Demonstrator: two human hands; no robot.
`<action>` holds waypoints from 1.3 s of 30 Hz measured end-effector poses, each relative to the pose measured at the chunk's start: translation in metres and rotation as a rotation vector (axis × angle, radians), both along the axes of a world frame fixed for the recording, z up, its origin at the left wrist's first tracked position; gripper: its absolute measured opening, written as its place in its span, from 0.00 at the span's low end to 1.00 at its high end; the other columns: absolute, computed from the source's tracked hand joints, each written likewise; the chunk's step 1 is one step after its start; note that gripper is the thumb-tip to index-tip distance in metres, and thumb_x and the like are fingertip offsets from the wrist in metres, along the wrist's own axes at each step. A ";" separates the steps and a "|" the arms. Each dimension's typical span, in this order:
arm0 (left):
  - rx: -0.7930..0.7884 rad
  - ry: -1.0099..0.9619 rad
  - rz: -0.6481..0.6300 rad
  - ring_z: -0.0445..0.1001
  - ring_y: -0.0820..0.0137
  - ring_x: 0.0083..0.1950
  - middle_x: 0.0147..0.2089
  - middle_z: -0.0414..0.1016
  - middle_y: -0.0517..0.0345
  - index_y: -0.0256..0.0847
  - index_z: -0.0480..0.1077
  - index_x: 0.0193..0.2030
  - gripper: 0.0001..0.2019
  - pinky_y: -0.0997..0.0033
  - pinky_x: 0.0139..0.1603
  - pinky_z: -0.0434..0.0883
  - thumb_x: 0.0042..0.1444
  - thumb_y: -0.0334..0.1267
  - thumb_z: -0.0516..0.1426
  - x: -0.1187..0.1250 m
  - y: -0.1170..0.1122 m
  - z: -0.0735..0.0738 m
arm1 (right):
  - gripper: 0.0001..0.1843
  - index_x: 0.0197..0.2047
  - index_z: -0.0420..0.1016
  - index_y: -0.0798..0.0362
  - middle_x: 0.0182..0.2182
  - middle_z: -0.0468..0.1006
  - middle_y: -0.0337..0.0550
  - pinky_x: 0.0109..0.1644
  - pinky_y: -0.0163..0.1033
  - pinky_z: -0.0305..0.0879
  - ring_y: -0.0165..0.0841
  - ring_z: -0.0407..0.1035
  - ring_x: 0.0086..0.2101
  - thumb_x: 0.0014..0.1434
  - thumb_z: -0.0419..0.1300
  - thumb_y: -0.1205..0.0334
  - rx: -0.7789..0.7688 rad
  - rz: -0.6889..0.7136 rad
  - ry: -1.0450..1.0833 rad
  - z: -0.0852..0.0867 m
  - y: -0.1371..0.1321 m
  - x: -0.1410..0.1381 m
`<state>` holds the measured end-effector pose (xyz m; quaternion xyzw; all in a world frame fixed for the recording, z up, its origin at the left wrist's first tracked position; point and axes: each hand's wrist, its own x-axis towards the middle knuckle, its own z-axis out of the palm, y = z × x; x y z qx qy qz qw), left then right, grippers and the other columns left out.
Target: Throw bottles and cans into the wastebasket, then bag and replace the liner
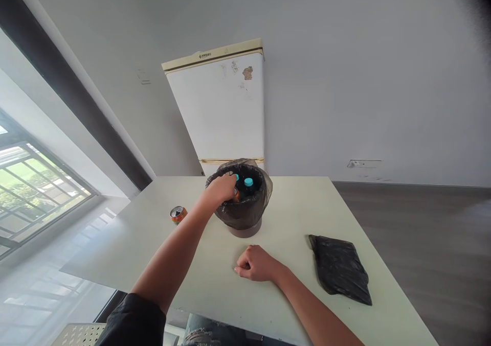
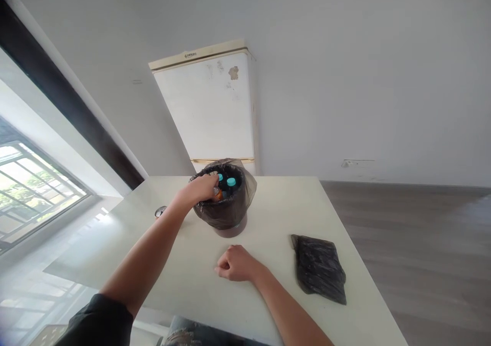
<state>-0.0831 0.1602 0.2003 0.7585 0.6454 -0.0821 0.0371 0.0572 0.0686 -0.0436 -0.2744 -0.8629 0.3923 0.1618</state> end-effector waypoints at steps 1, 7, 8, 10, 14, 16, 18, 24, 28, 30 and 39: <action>-0.008 0.007 0.000 0.80 0.49 0.54 0.58 0.76 0.38 0.40 0.71 0.56 0.23 0.61 0.47 0.74 0.53 0.37 0.67 0.000 0.002 -0.003 | 0.26 0.21 0.43 0.52 0.21 0.46 0.31 0.33 0.38 0.42 0.29 0.40 0.28 0.59 0.60 0.61 0.001 0.001 -0.005 0.000 0.000 0.000; -0.043 0.028 -0.013 0.81 0.49 0.53 0.55 0.77 0.38 0.41 0.72 0.55 0.19 0.60 0.48 0.75 0.56 0.35 0.65 -0.005 0.010 -0.012 | 0.22 0.19 0.53 0.51 0.22 0.47 0.30 0.35 0.37 0.41 0.28 0.41 0.28 0.59 0.60 0.60 0.017 0.008 -0.015 -0.007 0.002 -0.001; -0.048 0.028 -0.019 0.81 0.50 0.52 0.55 0.77 0.39 0.42 0.72 0.54 0.18 0.60 0.48 0.75 0.56 0.35 0.65 -0.006 0.009 -0.011 | 0.22 0.19 0.54 0.51 0.23 0.47 0.30 0.35 0.37 0.41 0.28 0.41 0.28 0.59 0.60 0.59 0.016 0.007 -0.018 -0.008 0.002 -0.001; -0.053 0.029 -0.027 0.81 0.50 0.52 0.55 0.78 0.40 0.42 0.73 0.52 0.16 0.60 0.48 0.75 0.57 0.37 0.65 -0.006 0.007 -0.008 | 0.23 0.19 0.53 0.50 0.22 0.47 0.30 0.34 0.37 0.42 0.28 0.41 0.28 0.59 0.60 0.59 0.012 0.006 -0.020 -0.008 0.002 -0.001; -0.060 0.041 -0.025 0.80 0.49 0.53 0.55 0.77 0.38 0.40 0.74 0.49 0.16 0.60 0.48 0.75 0.55 0.39 0.67 -0.005 0.005 -0.003 | 0.25 0.19 0.47 0.52 0.21 0.47 0.32 0.34 0.37 0.43 0.29 0.41 0.28 0.60 0.59 0.60 0.013 0.018 -0.021 -0.005 0.001 0.000; -0.071 0.046 -0.026 0.81 0.49 0.53 0.55 0.77 0.38 0.40 0.75 0.49 0.16 0.60 0.48 0.75 0.54 0.38 0.68 -0.005 0.006 -0.004 | 0.26 0.20 0.46 0.52 0.21 0.48 0.32 0.34 0.37 0.43 0.28 0.41 0.28 0.60 0.59 0.61 0.021 0.020 -0.026 -0.003 0.001 0.000; -0.080 0.050 -0.031 0.81 0.50 0.53 0.55 0.77 0.38 0.40 0.75 0.49 0.16 0.60 0.48 0.75 0.54 0.37 0.68 -0.005 0.008 -0.006 | 0.26 0.20 0.45 0.52 0.21 0.48 0.31 0.34 0.37 0.43 0.28 0.41 0.28 0.60 0.59 0.61 0.025 0.017 -0.031 -0.003 0.001 0.000; -0.114 0.059 -0.040 0.81 0.50 0.53 0.53 0.80 0.39 0.39 0.76 0.47 0.14 0.61 0.50 0.75 0.52 0.30 0.67 -0.005 0.015 -0.015 | 0.27 0.20 0.44 0.52 0.21 0.48 0.32 0.34 0.38 0.43 0.28 0.41 0.28 0.60 0.60 0.61 0.009 0.012 -0.031 -0.001 0.000 0.000; -0.102 0.034 -0.034 0.82 0.50 0.51 0.51 0.80 0.38 0.38 0.76 0.44 0.14 0.60 0.49 0.75 0.50 0.28 0.67 -0.005 0.018 -0.015 | 0.27 0.20 0.44 0.52 0.21 0.48 0.31 0.34 0.37 0.42 0.28 0.41 0.28 0.60 0.59 0.61 0.007 0.012 -0.030 -0.002 0.000 0.000; -0.065 0.002 -0.035 0.82 0.50 0.51 0.50 0.81 0.40 0.38 0.76 0.44 0.14 0.60 0.49 0.75 0.50 0.30 0.68 -0.008 0.014 -0.009 | 0.27 0.21 0.44 0.52 0.21 0.47 0.31 0.34 0.38 0.42 0.28 0.41 0.28 0.60 0.60 0.61 0.005 0.015 -0.025 -0.003 0.000 0.000; 0.726 -0.688 0.205 0.79 0.66 0.49 0.45 0.81 0.58 0.46 0.70 0.46 0.07 0.67 0.53 0.75 0.66 0.43 0.54 -0.079 -0.057 -0.011 | 0.26 0.21 0.44 0.52 0.22 0.46 0.31 0.35 0.39 0.41 0.28 0.41 0.28 0.60 0.59 0.62 0.005 0.019 -0.004 -0.007 0.001 0.001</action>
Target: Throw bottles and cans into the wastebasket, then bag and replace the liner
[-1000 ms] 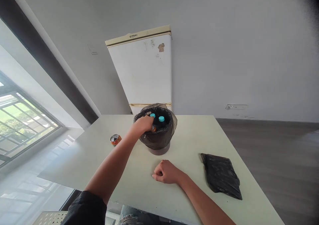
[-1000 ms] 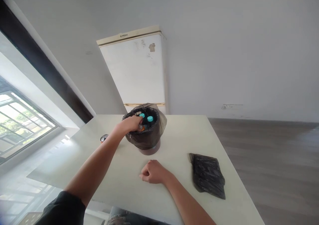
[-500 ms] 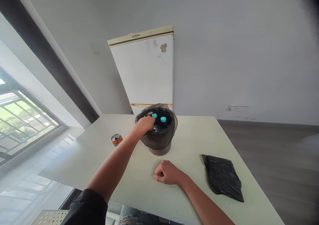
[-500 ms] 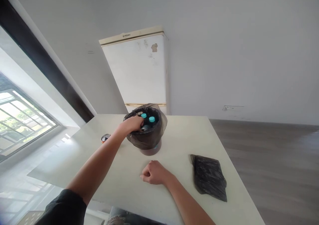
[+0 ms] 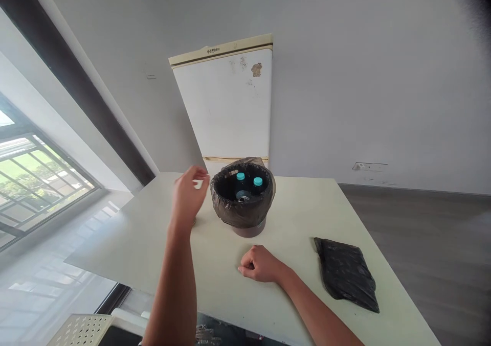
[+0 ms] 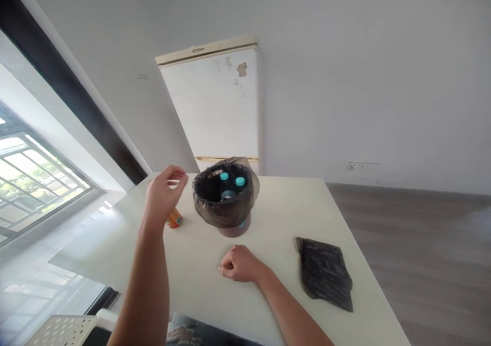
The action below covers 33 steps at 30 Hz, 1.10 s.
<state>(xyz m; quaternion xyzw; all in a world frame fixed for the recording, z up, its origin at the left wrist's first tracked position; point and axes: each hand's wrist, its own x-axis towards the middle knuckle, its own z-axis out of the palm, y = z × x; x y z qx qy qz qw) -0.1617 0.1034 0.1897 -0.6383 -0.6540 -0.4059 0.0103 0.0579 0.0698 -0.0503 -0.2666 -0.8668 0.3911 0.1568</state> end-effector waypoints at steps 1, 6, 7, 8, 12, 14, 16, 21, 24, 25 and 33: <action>0.032 -0.021 0.111 0.79 0.65 0.49 0.46 0.80 0.57 0.46 0.70 0.46 0.07 0.65 0.54 0.74 0.66 0.42 0.54 -0.012 -0.005 -0.008 | 0.27 0.21 0.44 0.52 0.22 0.46 0.31 0.34 0.39 0.41 0.28 0.41 0.28 0.60 0.59 0.62 0.004 -0.001 -0.008 0.000 0.000 0.000; -0.240 -0.005 0.441 0.69 0.49 0.67 0.63 0.70 0.42 0.46 0.66 0.61 0.25 0.49 0.66 0.68 0.60 0.52 0.61 -0.072 -0.009 -0.059 | 0.25 0.19 0.49 0.52 0.22 0.48 0.30 0.35 0.37 0.41 0.27 0.42 0.27 0.62 0.58 0.61 0.027 0.015 -0.049 0.002 0.000 0.000; -0.327 -0.002 0.456 0.67 0.46 0.69 0.66 0.67 0.39 0.45 0.63 0.65 0.32 0.48 0.66 0.67 0.58 0.53 0.64 -0.082 -0.008 -0.070 | 0.24 0.19 0.51 0.51 0.22 0.48 0.29 0.35 0.37 0.41 0.27 0.42 0.27 0.62 0.59 0.61 0.033 0.017 -0.052 0.003 0.000 -0.001; -0.400 0.000 0.453 0.65 0.44 0.71 0.67 0.65 0.36 0.44 0.61 0.67 0.36 0.48 0.66 0.67 0.56 0.54 0.65 -0.090 -0.007 -0.079 | 0.24 0.18 0.54 0.51 0.22 0.48 0.29 0.35 0.36 0.41 0.27 0.42 0.26 0.62 0.59 0.62 0.038 0.017 -0.052 0.003 0.000 -0.001; -0.540 -0.005 0.387 0.69 0.48 0.68 0.64 0.71 0.37 0.42 0.60 0.66 0.34 0.55 0.61 0.70 0.56 0.49 0.64 -0.112 -0.003 -0.108 | 0.22 0.19 0.58 0.52 0.22 0.47 0.27 0.36 0.36 0.42 0.27 0.41 0.26 0.63 0.59 0.62 0.053 0.012 -0.037 0.000 0.001 -0.001; -0.570 -0.011 0.381 0.71 0.50 0.66 0.59 0.75 0.42 0.44 0.63 0.61 0.26 0.58 0.56 0.71 0.57 0.45 0.63 -0.117 -0.001 -0.114 | 0.22 0.19 0.58 0.53 0.22 0.46 0.27 0.36 0.36 0.42 0.26 0.41 0.26 0.63 0.60 0.62 0.061 0.014 -0.037 -0.003 0.002 -0.001; -0.583 -0.019 0.382 0.73 0.52 0.64 0.57 0.78 0.45 0.46 0.65 0.56 0.21 0.60 0.52 0.72 0.57 0.43 0.62 -0.119 -0.001 -0.115 | 0.23 0.19 0.57 0.54 0.22 0.46 0.27 0.36 0.36 0.42 0.26 0.41 0.26 0.62 0.60 0.62 0.068 0.018 -0.043 -0.007 0.003 -0.002; -0.413 -0.027 0.431 0.77 0.53 0.57 0.53 0.80 0.47 0.46 0.69 0.52 0.18 0.58 0.51 0.73 0.56 0.46 0.64 -0.110 -0.014 -0.089 | 0.23 0.19 0.54 0.53 0.23 0.46 0.27 0.36 0.35 0.42 0.26 0.41 0.26 0.62 0.59 0.61 0.062 0.008 -0.036 -0.005 0.002 -0.001; -0.124 -0.043 0.485 0.79 0.57 0.51 0.54 0.80 0.53 0.49 0.70 0.54 0.21 0.56 0.54 0.74 0.55 0.49 0.66 -0.089 -0.031 -0.054 | 0.24 0.19 0.52 0.51 0.22 0.48 0.29 0.35 0.36 0.42 0.27 0.43 0.27 0.62 0.58 0.61 0.031 0.005 -0.045 0.001 0.000 -0.001; -0.022 -0.053 0.477 0.80 0.59 0.50 0.55 0.79 0.55 0.50 0.70 0.55 0.22 0.56 0.54 0.74 0.55 0.51 0.66 -0.080 -0.037 -0.040 | 0.24 0.18 0.51 0.51 0.22 0.48 0.30 0.34 0.37 0.43 0.27 0.43 0.27 0.62 0.58 0.61 0.022 0.004 -0.046 0.002 -0.001 0.000; 0.181 -0.058 0.153 0.80 0.62 0.51 0.56 0.80 0.60 0.52 0.73 0.58 0.23 0.63 0.47 0.77 0.56 0.48 0.67 0.011 -0.044 0.033 | 0.27 0.19 0.44 0.51 0.21 0.47 0.32 0.34 0.38 0.43 0.28 0.42 0.28 0.61 0.59 0.61 -0.001 -0.013 -0.025 0.003 -0.001 -0.001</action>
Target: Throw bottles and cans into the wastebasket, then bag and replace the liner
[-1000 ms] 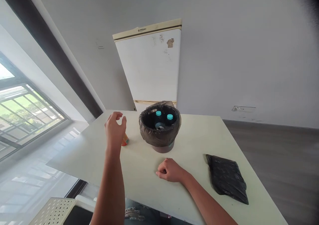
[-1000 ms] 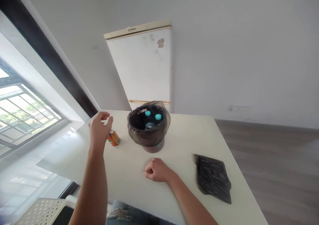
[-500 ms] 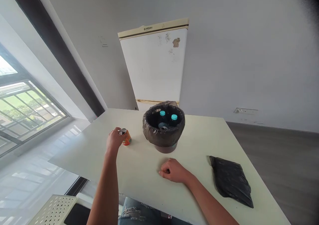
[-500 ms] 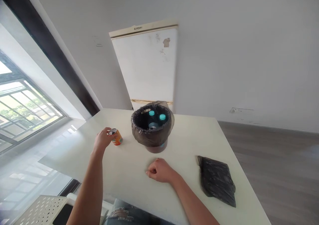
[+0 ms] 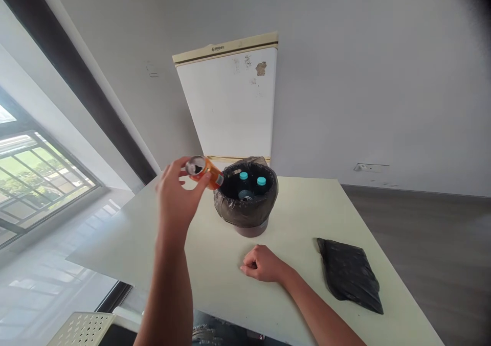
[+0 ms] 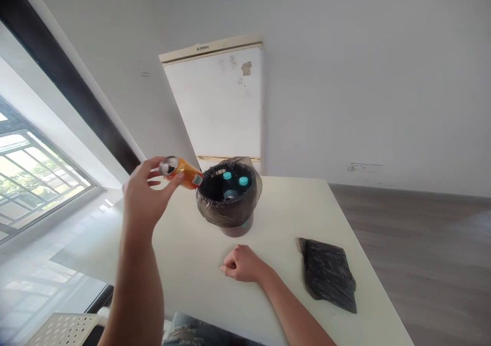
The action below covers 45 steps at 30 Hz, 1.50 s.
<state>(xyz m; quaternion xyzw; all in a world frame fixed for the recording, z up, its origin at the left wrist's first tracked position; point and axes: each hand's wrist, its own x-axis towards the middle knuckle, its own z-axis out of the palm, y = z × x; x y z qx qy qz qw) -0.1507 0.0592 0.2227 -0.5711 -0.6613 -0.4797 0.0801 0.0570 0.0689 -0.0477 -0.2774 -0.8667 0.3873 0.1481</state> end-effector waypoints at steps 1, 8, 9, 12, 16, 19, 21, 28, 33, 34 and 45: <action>-0.038 -0.002 -0.050 0.80 0.62 0.50 0.55 0.80 0.61 0.52 0.73 0.57 0.22 0.64 0.47 0.77 0.56 0.46 0.67 0.009 0.004 0.002 | 0.27 0.19 0.44 0.50 0.22 0.47 0.32 0.34 0.38 0.43 0.28 0.42 0.28 0.61 0.59 0.61 -0.002 -0.003 0.005 0.001 0.000 0.000; -0.260 0.039 -0.222 0.78 0.59 0.53 0.55 0.80 0.58 0.51 0.74 0.57 0.20 0.62 0.50 0.75 0.57 0.46 0.66 0.043 0.027 -0.004 | 0.21 0.18 0.56 0.50 0.23 0.48 0.31 0.35 0.37 0.41 0.28 0.42 0.28 0.59 0.59 0.61 -0.006 -0.005 -0.025 0.006 -0.001 0.000; -0.282 0.046 -0.232 0.78 0.59 0.53 0.55 0.80 0.57 0.50 0.74 0.56 0.20 0.63 0.49 0.74 0.57 0.45 0.66 0.045 0.031 -0.006 | 0.21 0.19 0.56 0.50 0.23 0.48 0.31 0.35 0.37 0.41 0.27 0.42 0.28 0.59 0.60 0.61 -0.004 -0.005 -0.026 0.006 -0.001 0.000; -0.363 0.073 -0.278 0.78 0.60 0.52 0.52 0.81 0.56 0.49 0.74 0.53 0.17 0.64 0.49 0.74 0.57 0.42 0.65 0.049 0.046 -0.016 | 0.24 0.19 0.48 0.51 0.22 0.48 0.31 0.34 0.37 0.43 0.28 0.41 0.28 0.58 0.59 0.61 0.008 -0.007 -0.003 0.005 0.000 0.000; -0.512 0.102 -0.357 0.78 0.60 0.52 0.52 0.81 0.56 0.47 0.74 0.53 0.18 0.66 0.48 0.73 0.56 0.41 0.66 0.050 0.064 -0.032 | 0.25 0.21 0.45 0.52 0.21 0.47 0.32 0.33 0.37 0.45 0.28 0.42 0.27 0.58 0.59 0.61 0.008 -0.009 0.013 0.004 0.000 0.000; -0.567 0.147 -0.378 0.78 0.59 0.52 0.52 0.82 0.56 0.48 0.74 0.53 0.18 0.66 0.46 0.72 0.55 0.41 0.66 0.051 0.067 -0.037 | 0.25 0.21 0.45 0.52 0.21 0.48 0.32 0.33 0.37 0.45 0.28 0.42 0.27 0.58 0.59 0.61 0.009 -0.005 0.010 0.004 0.001 0.000; -0.575 0.197 -0.379 0.78 0.59 0.51 0.49 0.82 0.56 0.48 0.75 0.50 0.16 0.65 0.45 0.71 0.55 0.41 0.66 0.052 0.067 -0.037 | 0.25 0.20 0.45 0.51 0.21 0.48 0.32 0.33 0.37 0.45 0.28 0.42 0.28 0.58 0.59 0.61 0.004 -0.005 0.012 0.004 0.001 0.000; -0.654 0.289 -0.344 0.77 0.58 0.49 0.49 0.80 0.55 0.46 0.71 0.47 0.16 0.66 0.42 0.68 0.53 0.41 0.67 0.055 0.072 -0.034 | 0.23 0.19 0.50 0.51 0.22 0.47 0.30 0.34 0.37 0.43 0.27 0.41 0.27 0.57 0.60 0.62 0.015 -0.010 0.029 0.003 0.001 0.000; -0.694 0.298 -0.296 0.76 0.57 0.49 0.48 0.79 0.52 0.44 0.69 0.45 0.14 0.66 0.39 0.65 0.53 0.40 0.66 0.053 0.073 -0.032 | 0.25 0.19 0.46 0.52 0.20 0.46 0.31 0.33 0.37 0.44 0.28 0.41 0.27 0.58 0.60 0.62 -0.004 0.000 0.066 0.006 0.001 0.001; -0.696 0.292 -0.290 0.76 0.57 0.48 0.47 0.79 0.52 0.44 0.69 0.44 0.14 0.66 0.38 0.65 0.53 0.39 0.66 0.053 0.073 -0.031 | 0.25 0.18 0.47 0.52 0.20 0.46 0.30 0.33 0.37 0.45 0.28 0.41 0.27 0.58 0.60 0.62 -0.003 0.001 0.057 0.006 0.001 0.001; -0.617 0.309 -0.360 0.76 0.56 0.49 0.50 0.80 0.51 0.44 0.73 0.51 0.18 0.66 0.41 0.65 0.54 0.38 0.66 0.051 0.069 -0.030 | 0.26 0.20 0.44 0.52 0.21 0.47 0.32 0.33 0.37 0.44 0.28 0.42 0.27 0.58 0.60 0.62 -0.008 0.001 0.028 0.007 0.001 0.001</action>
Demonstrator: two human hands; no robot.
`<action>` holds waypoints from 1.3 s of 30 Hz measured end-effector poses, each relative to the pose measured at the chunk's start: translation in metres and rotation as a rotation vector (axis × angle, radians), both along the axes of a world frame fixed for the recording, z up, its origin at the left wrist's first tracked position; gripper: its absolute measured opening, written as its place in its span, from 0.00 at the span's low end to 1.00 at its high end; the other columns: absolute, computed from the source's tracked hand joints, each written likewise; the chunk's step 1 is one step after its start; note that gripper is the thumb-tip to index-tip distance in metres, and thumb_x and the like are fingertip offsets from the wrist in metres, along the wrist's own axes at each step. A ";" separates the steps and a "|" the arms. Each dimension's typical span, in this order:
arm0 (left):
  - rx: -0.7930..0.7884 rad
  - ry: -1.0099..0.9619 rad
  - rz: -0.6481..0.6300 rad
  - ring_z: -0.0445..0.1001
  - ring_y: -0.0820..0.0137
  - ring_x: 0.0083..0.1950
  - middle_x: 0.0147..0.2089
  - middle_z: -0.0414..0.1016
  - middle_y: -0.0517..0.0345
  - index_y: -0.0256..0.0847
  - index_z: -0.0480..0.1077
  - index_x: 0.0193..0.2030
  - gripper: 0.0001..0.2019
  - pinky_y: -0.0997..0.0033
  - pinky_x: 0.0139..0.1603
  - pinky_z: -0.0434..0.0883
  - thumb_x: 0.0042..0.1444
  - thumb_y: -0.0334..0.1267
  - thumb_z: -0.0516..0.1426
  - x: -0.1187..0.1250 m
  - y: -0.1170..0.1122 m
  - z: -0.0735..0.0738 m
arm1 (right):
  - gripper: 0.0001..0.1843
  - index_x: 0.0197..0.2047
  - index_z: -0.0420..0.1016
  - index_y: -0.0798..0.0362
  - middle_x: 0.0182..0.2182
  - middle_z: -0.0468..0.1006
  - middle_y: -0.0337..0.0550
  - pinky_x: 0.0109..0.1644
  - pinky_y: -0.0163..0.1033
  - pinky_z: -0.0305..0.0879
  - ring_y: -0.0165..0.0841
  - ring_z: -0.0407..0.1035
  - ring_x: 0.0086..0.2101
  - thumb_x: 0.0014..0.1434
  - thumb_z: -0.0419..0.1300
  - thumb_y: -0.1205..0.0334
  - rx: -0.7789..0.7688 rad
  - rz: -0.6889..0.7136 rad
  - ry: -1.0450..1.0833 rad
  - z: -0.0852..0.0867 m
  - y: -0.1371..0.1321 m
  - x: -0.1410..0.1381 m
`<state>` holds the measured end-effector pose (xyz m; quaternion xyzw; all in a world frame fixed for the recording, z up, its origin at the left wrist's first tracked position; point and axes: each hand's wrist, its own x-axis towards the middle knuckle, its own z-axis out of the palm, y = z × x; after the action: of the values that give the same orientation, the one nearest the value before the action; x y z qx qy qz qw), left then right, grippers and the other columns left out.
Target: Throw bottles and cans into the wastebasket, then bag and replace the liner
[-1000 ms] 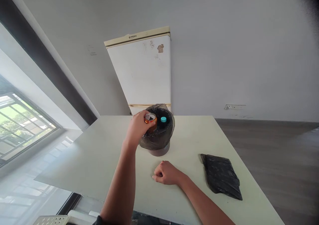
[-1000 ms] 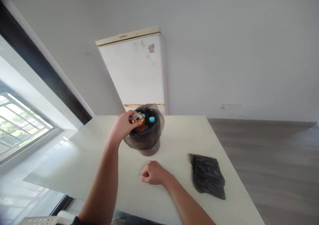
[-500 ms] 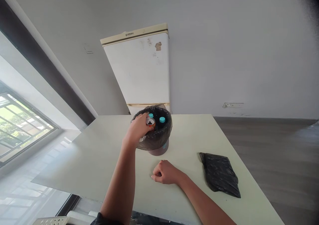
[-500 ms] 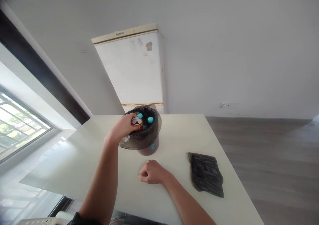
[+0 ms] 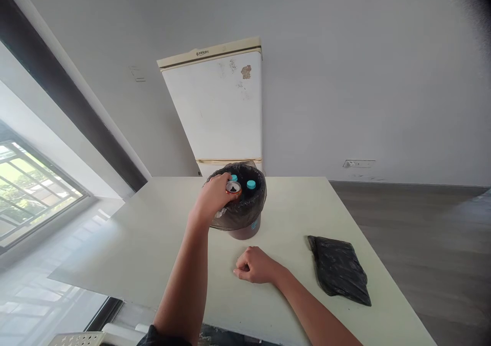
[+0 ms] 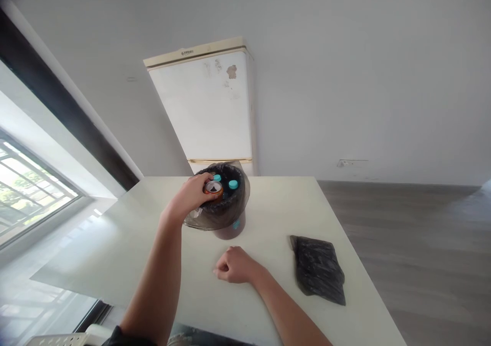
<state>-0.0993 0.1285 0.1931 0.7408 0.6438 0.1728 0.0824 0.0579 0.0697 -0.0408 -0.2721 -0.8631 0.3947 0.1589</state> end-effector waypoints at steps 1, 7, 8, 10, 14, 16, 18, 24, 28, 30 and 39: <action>0.008 -0.001 -0.002 0.76 0.56 0.49 0.50 0.80 0.50 0.44 0.74 0.52 0.18 0.66 0.41 0.65 0.54 0.38 0.66 0.000 0.000 -0.001 | 0.26 0.20 0.44 0.52 0.21 0.47 0.32 0.33 0.37 0.44 0.28 0.42 0.28 0.58 0.60 0.62 -0.002 0.000 0.002 0.000 0.000 0.000; 0.033 -0.029 -0.095 0.77 0.58 0.45 0.48 0.81 0.52 0.45 0.75 0.46 0.12 0.67 0.37 0.64 0.54 0.39 0.66 -0.001 0.003 -0.007 | 0.26 0.19 0.45 0.51 0.21 0.47 0.32 0.33 0.37 0.43 0.28 0.42 0.28 0.58 0.60 0.62 -0.006 0.000 -0.015 0.002 0.000 -0.001; 0.041 -0.038 -0.107 0.77 0.58 0.45 0.48 0.81 0.52 0.46 0.75 0.46 0.12 0.67 0.37 0.64 0.55 0.40 0.66 0.000 0.003 -0.007 | 0.26 0.19 0.46 0.51 0.21 0.47 0.32 0.33 0.37 0.43 0.28 0.41 0.28 0.58 0.60 0.62 -0.004 0.001 -0.023 0.003 0.000 -0.001; 0.068 -0.062 -0.112 0.77 0.57 0.46 0.48 0.81 0.52 0.46 0.76 0.47 0.14 0.66 0.38 0.66 0.55 0.42 0.67 0.000 0.002 -0.008 | 0.25 0.19 0.48 0.51 0.21 0.48 0.32 0.34 0.37 0.43 0.28 0.42 0.28 0.59 0.59 0.62 0.006 0.003 -0.038 0.003 -0.001 -0.001; 0.186 -0.202 -0.079 0.78 0.56 0.51 0.52 0.82 0.51 0.47 0.76 0.52 0.17 0.63 0.45 0.71 0.57 0.46 0.66 -0.004 -0.006 -0.010 | 0.24 0.18 0.51 0.50 0.20 0.48 0.32 0.34 0.38 0.44 0.29 0.43 0.28 0.60 0.60 0.61 0.024 -0.003 -0.044 -0.001 0.000 0.000; 0.292 -0.314 -0.031 0.79 0.58 0.51 0.51 0.82 0.52 0.47 0.76 0.51 0.13 0.62 0.49 0.73 0.61 0.45 0.63 -0.011 -0.013 -0.016 | 0.24 0.18 0.52 0.51 0.20 0.48 0.31 0.34 0.38 0.44 0.29 0.42 0.28 0.59 0.60 0.61 0.018 -0.008 -0.030 -0.004 0.000 0.000; 0.414 -0.420 0.073 0.80 0.61 0.48 0.46 0.83 0.53 0.46 0.75 0.49 0.11 0.63 0.50 0.74 0.63 0.45 0.61 -0.023 -0.020 -0.026 | 0.22 0.18 0.56 0.51 0.21 0.48 0.30 0.34 0.37 0.42 0.28 0.42 0.28 0.59 0.61 0.61 0.010 -0.004 -0.022 -0.009 0.001 -0.001; 0.514 -0.478 0.388 0.80 0.63 0.42 0.41 0.82 0.54 0.45 0.74 0.47 0.12 0.66 0.42 0.74 0.64 0.49 0.57 -0.076 -0.030 -0.066 | 0.25 0.18 0.52 0.51 0.21 0.48 0.31 0.34 0.38 0.42 0.29 0.42 0.28 0.60 0.61 0.61 0.013 -0.014 -0.033 -0.015 0.003 -0.002; 0.279 -0.663 0.479 0.82 0.60 0.41 0.42 0.83 0.49 0.43 0.74 0.43 0.20 0.65 0.38 0.74 0.61 0.58 0.56 -0.109 -0.023 -0.102 | 0.28 0.20 0.44 0.51 0.21 0.47 0.30 0.34 0.37 0.43 0.28 0.41 0.27 0.59 0.60 0.61 -0.006 -0.019 -0.001 -0.019 0.004 -0.002; 0.105 -0.831 0.498 0.82 0.59 0.40 0.42 0.83 0.45 0.41 0.74 0.42 0.27 0.65 0.35 0.74 0.57 0.65 0.56 -0.118 -0.018 -0.125 | 0.27 0.21 0.43 0.51 0.21 0.47 0.30 0.34 0.37 0.44 0.27 0.42 0.26 0.60 0.60 0.62 0.005 -0.016 0.015 -0.022 0.005 -0.002; -0.090 -1.083 0.482 0.69 0.70 0.24 0.30 0.77 0.49 0.37 0.74 0.34 0.35 0.72 0.21 0.60 0.53 0.74 0.54 -0.125 -0.014 -0.188 | 0.28 0.21 0.43 0.51 0.22 0.45 0.28 0.34 0.36 0.44 0.26 0.41 0.26 0.63 0.59 0.59 -0.029 0.009 0.090 -0.028 0.009 -0.001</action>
<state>-0.2243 0.1142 0.0047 0.3760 0.6668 0.5126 0.3888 0.0570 0.0788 -0.0689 -0.2523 -0.8506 0.4196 0.1919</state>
